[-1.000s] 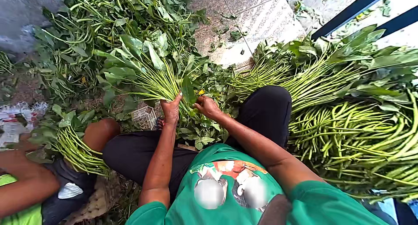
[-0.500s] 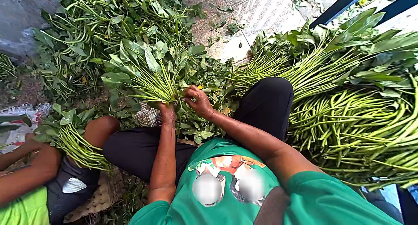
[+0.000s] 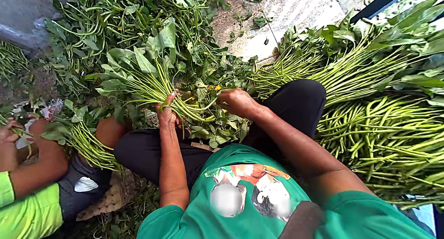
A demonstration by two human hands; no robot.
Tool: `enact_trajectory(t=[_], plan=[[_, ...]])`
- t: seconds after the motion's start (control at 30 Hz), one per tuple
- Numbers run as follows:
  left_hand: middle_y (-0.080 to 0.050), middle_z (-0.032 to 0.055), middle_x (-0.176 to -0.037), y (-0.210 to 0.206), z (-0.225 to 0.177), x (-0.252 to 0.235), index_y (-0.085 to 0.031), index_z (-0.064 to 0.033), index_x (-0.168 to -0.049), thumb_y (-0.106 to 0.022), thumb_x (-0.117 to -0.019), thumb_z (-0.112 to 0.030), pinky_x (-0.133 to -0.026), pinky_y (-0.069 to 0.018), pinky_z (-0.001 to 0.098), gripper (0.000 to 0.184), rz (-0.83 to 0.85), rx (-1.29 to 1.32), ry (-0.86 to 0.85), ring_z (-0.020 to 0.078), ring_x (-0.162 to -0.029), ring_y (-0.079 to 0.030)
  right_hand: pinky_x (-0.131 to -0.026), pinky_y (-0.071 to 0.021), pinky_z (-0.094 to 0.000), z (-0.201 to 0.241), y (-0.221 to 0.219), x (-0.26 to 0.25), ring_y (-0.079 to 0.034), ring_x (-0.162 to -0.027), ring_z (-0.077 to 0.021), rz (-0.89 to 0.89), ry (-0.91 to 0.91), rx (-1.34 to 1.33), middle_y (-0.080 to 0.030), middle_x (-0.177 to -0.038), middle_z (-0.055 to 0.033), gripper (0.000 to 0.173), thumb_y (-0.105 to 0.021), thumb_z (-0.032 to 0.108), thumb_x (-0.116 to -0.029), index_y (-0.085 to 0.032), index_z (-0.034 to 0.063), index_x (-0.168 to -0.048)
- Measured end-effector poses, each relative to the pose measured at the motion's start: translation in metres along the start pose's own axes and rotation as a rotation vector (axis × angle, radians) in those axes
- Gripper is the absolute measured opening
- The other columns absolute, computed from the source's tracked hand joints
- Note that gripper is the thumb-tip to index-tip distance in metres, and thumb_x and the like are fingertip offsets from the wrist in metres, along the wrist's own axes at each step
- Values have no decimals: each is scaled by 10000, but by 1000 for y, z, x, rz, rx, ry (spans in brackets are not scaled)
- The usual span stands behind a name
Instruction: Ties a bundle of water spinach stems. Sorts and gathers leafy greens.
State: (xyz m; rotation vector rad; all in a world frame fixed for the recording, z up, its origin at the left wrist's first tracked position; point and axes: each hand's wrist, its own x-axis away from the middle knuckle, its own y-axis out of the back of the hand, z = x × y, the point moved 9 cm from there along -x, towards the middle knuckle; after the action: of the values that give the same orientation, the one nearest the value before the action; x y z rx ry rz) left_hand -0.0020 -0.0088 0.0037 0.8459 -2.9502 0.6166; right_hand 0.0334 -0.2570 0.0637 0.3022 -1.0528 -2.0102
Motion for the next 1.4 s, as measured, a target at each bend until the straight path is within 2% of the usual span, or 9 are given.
enact_trajectory(t=[0.07, 0.17, 0.33, 0.47, 0.63, 0.83, 1.03, 1.17, 1.4], plan=[[-742, 137, -1014, -10, 7, 4, -565, 1, -1204, -588, -954, 52, -772, -633, 356, 256, 63, 38, 91, 215, -840, -738, -892, -569, -532, 16, 34, -6, -707, -979, -331, -302, 128, -113, -707, -1065, -178, 141, -641, 103, -993, -727, -6, -1022], [-735, 133, -1014, -24, 20, 12, -573, -9, -1192, -582, -954, 31, -752, -629, 346, 241, 128, 76, 203, 202, -817, -728, -1017, -561, -435, 39, 39, -19, -692, -1166, -279, -494, 324, -195, -701, -1273, -160, 169, -646, 28, -974, -746, -12, -1103], [-722, 96, -957, -36, 35, 23, -574, -32, -1189, -653, -904, 22, -778, -623, 359, 300, 121, 40, 276, 184, -833, -715, -967, -565, -490, 39, 5, -57, -710, -1122, -345, -365, 252, -168, -676, -1321, -193, 269, -607, 40, -999, -692, -26, -1246], [-717, 93, -969, -36, 37, 22, -549, -30, -1223, -672, -887, 37, -788, -622, 361, 364, 131, 1, 264, 183, -846, -714, -958, -563, -489, 26, -1, -65, -719, -1012, -340, -291, 125, -291, -716, -1116, -214, 216, -634, 22, -975, -671, -61, -1171], [-724, 69, -1050, -45, 35, 25, -526, -24, -1259, -715, -847, 92, -881, -613, 371, 468, 179, -70, 170, 168, -955, -717, -991, -519, -538, 14, -12, -67, -682, -1078, -378, -139, -60, -207, -702, -1128, -226, 200, -633, 51, -979, -703, -40, -1142], [-703, 64, -1091, -45, 32, 27, -510, -9, -1286, -762, -797, 94, -915, -599, 364, 560, 258, -170, 148, 156, -999, -697, -885, -558, -548, 25, -18, -65, -703, -983, -393, -211, 103, 36, -697, -1058, -223, 164, -604, 80, -980, -715, -37, -1011], [-715, 42, -1089, -49, 35, 30, -539, -8, -1266, -797, -756, 87, -923, -594, 328, 580, 263, -257, 136, 118, -1001, -698, -824, -547, -488, -14, -24, -66, -695, -863, -261, -181, -188, -481, -725, -957, -155, 205, -590, 130, -959, -726, -9, -1026], [-687, 84, -1100, -39, 44, 22, -528, 34, -1270, -793, -773, 104, -886, -595, 311, 568, 102, -311, 134, 122, -982, -683, -890, -581, -464, 3, -26, -53, -691, -982, -292, -63, -4, -440, -619, -1299, -210, 373, -686, 139, -976, -612, 14, -1320], [-679, 90, -1089, -38, 45, 27, -507, 22, -1297, -726, -855, 90, -859, -595, 314, 497, -8, -227, 279, 129, -957, -682, -858, -588, -496, 18, -35, -40, -704, -927, -340, -313, 219, -265, -682, -1104, -224, 166, -695, 41, -939, -723, -34, -1085]])
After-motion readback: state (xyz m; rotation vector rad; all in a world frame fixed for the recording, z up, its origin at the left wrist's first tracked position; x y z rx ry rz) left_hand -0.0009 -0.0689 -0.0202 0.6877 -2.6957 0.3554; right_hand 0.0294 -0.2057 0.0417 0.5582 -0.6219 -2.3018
